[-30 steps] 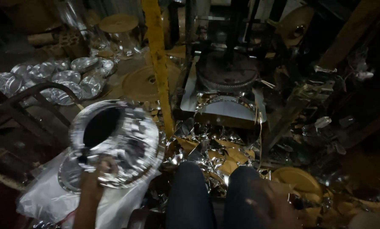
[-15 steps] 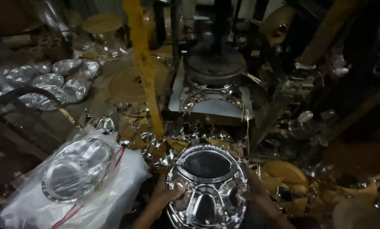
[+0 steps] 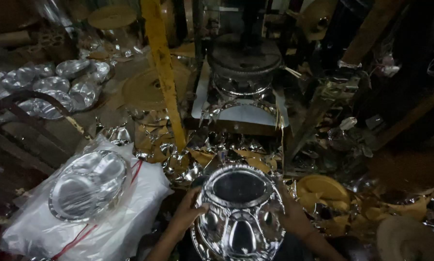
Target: The person sits on the floor and repeatedly picks up shiny metal plates, stacks them, and places them into a white plastic bag. The person handles the plates one at a time, occasionally adjusting the stack before bagging.
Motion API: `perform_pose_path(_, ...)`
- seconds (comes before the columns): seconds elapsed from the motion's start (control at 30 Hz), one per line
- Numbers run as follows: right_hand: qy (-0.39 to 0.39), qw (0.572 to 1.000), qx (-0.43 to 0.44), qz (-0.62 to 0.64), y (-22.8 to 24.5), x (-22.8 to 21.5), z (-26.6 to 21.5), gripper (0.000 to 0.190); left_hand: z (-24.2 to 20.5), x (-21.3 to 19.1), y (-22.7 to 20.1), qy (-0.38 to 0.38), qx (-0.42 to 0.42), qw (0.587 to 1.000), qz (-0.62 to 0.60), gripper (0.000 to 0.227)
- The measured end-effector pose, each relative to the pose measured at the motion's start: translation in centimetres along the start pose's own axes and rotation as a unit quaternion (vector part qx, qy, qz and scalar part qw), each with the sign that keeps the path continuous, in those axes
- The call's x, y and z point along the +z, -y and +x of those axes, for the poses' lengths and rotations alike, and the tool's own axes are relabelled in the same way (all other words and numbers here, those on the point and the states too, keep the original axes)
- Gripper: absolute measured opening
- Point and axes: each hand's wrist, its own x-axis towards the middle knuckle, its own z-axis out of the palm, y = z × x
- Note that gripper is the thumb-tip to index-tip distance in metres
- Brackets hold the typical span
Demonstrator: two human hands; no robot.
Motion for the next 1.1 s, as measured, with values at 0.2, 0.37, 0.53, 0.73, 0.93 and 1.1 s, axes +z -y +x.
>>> perform_pose_path(0.2,0.070,0.987,0.134,-0.058,3.6,-0.6,1.5,0.067,1.9,-1.7,4.2,0.016,0.019,0.999,0.039,0.067)
perform_pose_path(0.37,0.042,0.986,0.159,0.028,3.8,0.6,6.5,0.058,-0.6,0.9,-2.5,0.040,-0.014,0.996,0.074,0.110)
perform_pose_path(0.53,-0.042,0.978,-0.015,-0.205,6.3,1.6,18.3,0.066,-0.2,0.4,-1.1,0.050,-0.027,0.996,0.073,0.101)
perform_pose_path(0.73,-0.132,0.875,-0.141,-0.444,8.7,1.8,28.4,0.073,-0.6,-0.2,-2.2,0.032,0.024,0.996,-0.077,0.079)
perform_pose_path(0.93,0.076,0.865,0.000,-0.496,15.8,0.0,24.1,0.049,1.3,-2.1,2.0,-0.030,0.058,0.998,0.023,0.061)
perform_pose_path(1.1,0.069,0.880,-0.146,-0.446,11.4,0.8,16.5,0.050,2.3,-1.8,2.7,-0.071,0.041,0.995,-0.047,0.048)
